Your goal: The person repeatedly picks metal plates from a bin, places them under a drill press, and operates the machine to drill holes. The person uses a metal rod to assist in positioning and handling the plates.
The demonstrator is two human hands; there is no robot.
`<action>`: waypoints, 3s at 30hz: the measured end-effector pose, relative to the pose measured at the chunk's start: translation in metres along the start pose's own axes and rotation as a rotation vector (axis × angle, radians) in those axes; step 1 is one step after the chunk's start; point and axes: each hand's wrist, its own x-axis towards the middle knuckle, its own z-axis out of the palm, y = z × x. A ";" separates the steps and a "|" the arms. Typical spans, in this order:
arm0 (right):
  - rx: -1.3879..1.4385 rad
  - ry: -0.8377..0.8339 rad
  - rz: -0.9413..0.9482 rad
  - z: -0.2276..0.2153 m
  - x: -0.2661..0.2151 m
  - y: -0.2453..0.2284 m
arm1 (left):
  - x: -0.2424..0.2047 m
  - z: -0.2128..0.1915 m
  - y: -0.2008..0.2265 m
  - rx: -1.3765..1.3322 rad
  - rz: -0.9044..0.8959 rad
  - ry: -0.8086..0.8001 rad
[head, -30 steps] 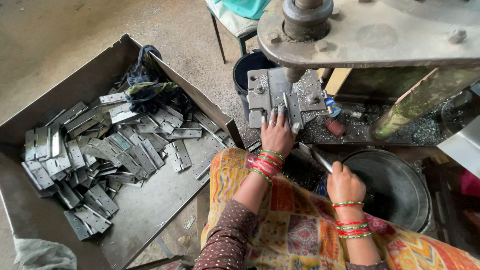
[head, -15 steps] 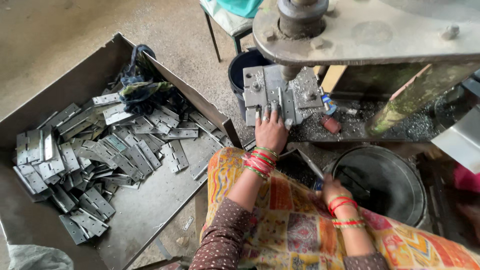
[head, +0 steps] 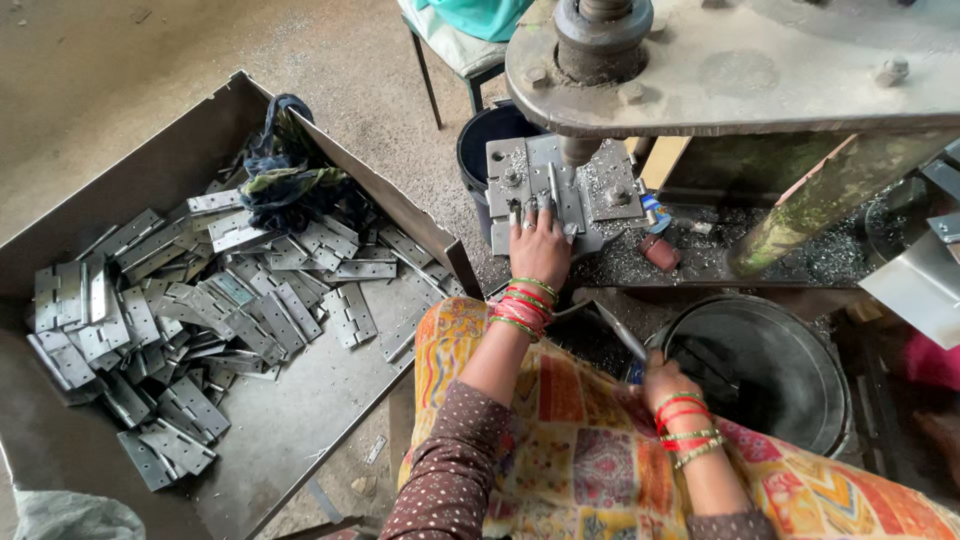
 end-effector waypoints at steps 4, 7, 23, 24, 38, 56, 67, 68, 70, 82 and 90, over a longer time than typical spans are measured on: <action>-0.002 0.181 0.035 -0.041 -0.010 -0.007 | 0.031 0.011 0.000 0.005 -0.003 0.042; 0.042 0.144 0.066 -0.035 0.000 -0.010 | 0.042 0.014 0.002 0.019 -0.059 -0.091; 0.202 0.070 0.187 -0.006 0.015 -0.003 | 0.075 0.022 -0.020 0.098 -0.053 -0.051; 0.348 -0.029 0.296 0.010 0.025 -0.002 | 0.073 0.017 -0.022 0.117 -0.034 -0.021; -0.240 0.734 -0.083 -0.030 -0.011 0.005 | -0.092 -0.056 -0.210 0.063 -0.608 0.333; -0.229 0.762 -0.079 -0.041 -0.014 -0.003 | -0.199 0.005 -0.410 0.047 -0.530 -0.487; -0.128 0.750 -0.059 -0.065 -0.031 -0.026 | -0.259 0.014 -0.355 0.158 -0.839 -0.247; -0.121 0.754 -0.059 -0.065 -0.031 -0.027 | -0.253 0.013 -0.355 0.096 -0.852 -0.201; -0.114 0.750 -0.060 -0.064 -0.031 -0.026 | -0.242 0.007 -0.359 -0.028 -0.883 -0.112; -0.111 0.734 -0.061 -0.063 -0.031 -0.025 | -0.205 -0.059 -0.343 -0.328 -0.574 -0.430; -0.072 0.739 -0.061 -0.068 -0.028 -0.029 | -0.144 -0.154 -0.196 0.062 -0.242 0.059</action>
